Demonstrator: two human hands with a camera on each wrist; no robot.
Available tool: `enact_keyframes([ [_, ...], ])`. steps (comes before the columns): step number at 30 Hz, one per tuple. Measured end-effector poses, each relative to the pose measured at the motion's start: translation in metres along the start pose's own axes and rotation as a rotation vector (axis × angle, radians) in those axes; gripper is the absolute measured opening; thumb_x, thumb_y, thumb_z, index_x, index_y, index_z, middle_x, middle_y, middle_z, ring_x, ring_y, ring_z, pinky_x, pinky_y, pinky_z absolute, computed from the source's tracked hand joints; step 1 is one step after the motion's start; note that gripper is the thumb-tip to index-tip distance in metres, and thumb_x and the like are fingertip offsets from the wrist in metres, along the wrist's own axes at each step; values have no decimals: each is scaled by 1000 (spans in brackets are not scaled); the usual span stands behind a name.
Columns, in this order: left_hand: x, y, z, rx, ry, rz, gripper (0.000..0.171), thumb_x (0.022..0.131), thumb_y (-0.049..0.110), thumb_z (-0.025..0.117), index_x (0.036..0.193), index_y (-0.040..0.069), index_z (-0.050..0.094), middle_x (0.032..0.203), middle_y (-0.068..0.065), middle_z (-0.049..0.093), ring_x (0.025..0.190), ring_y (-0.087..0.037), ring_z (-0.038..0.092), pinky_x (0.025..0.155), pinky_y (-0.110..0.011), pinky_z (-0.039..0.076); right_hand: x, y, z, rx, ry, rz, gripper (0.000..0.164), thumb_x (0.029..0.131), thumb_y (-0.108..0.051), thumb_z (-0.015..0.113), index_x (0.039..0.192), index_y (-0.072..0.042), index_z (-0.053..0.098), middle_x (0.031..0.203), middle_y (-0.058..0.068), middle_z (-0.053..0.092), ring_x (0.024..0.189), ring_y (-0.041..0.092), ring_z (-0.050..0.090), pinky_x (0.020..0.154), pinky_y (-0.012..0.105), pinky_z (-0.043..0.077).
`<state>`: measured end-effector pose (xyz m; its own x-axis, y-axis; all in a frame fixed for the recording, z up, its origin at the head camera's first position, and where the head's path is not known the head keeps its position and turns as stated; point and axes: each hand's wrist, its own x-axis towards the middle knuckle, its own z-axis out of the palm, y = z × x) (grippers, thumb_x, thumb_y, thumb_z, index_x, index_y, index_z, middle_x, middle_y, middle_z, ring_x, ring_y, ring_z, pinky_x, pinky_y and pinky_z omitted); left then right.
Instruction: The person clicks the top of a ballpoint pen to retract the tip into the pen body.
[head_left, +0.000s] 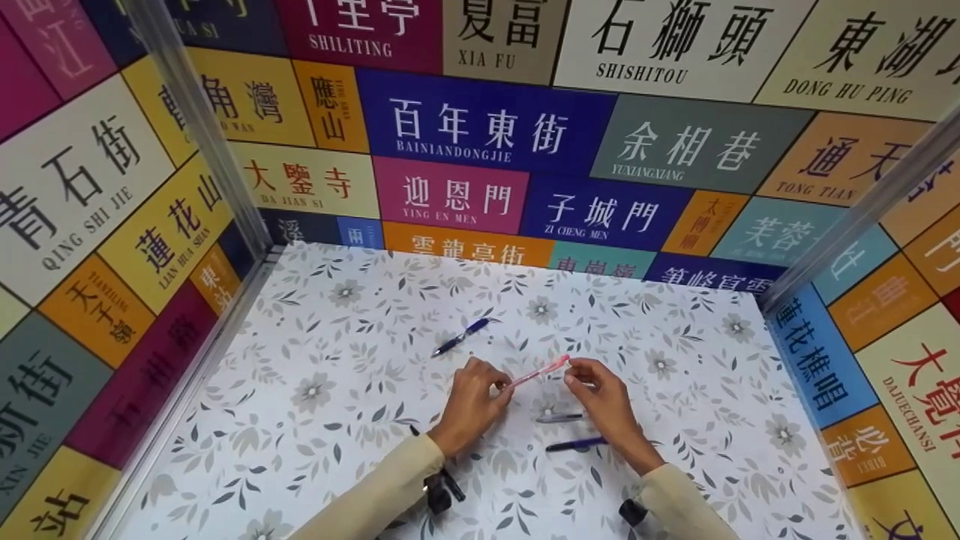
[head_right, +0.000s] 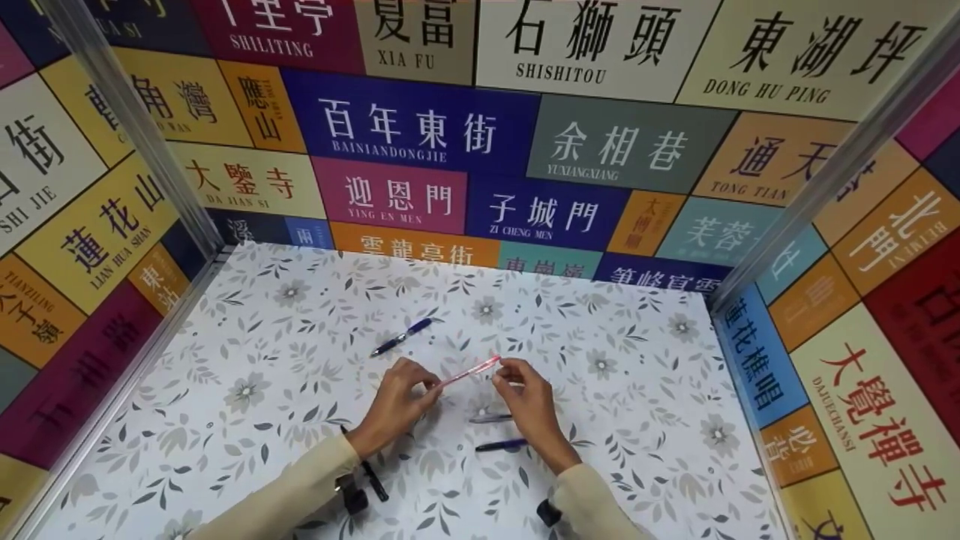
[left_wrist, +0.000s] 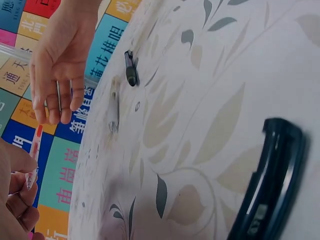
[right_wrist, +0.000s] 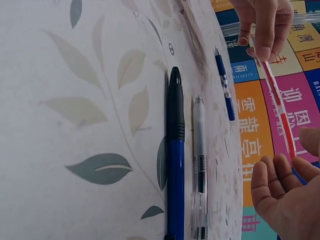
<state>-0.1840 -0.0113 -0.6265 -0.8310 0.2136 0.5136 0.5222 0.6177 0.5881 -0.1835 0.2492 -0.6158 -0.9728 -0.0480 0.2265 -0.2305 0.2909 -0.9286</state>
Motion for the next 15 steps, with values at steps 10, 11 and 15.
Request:
enact_keyframes([
  [10,-4,10,1,-55,-12,-24,5,92,14,88,89,13,83,86,2,73,92,-18,62,80,-37,45,0,0,2,99,50,38,33,103,-2,76,134,8,69,114,26,73,100,17,73,85,21,59],
  [11,-4,11,2,-59,-13,-28,5,92,14,87,89,14,83,86,2,73,92,-18,62,80,-37,46,0,-1,2,107,51,37,33,102,-1,77,133,8,69,113,25,73,100,17,73,85,22,60],
  [15,-6,12,1,-81,-19,-27,4,93,13,86,90,14,83,86,3,74,92,-17,62,81,-37,47,-1,-2,3,141,64,0,33,102,3,75,131,14,66,112,28,72,97,15,73,84,22,60],
])
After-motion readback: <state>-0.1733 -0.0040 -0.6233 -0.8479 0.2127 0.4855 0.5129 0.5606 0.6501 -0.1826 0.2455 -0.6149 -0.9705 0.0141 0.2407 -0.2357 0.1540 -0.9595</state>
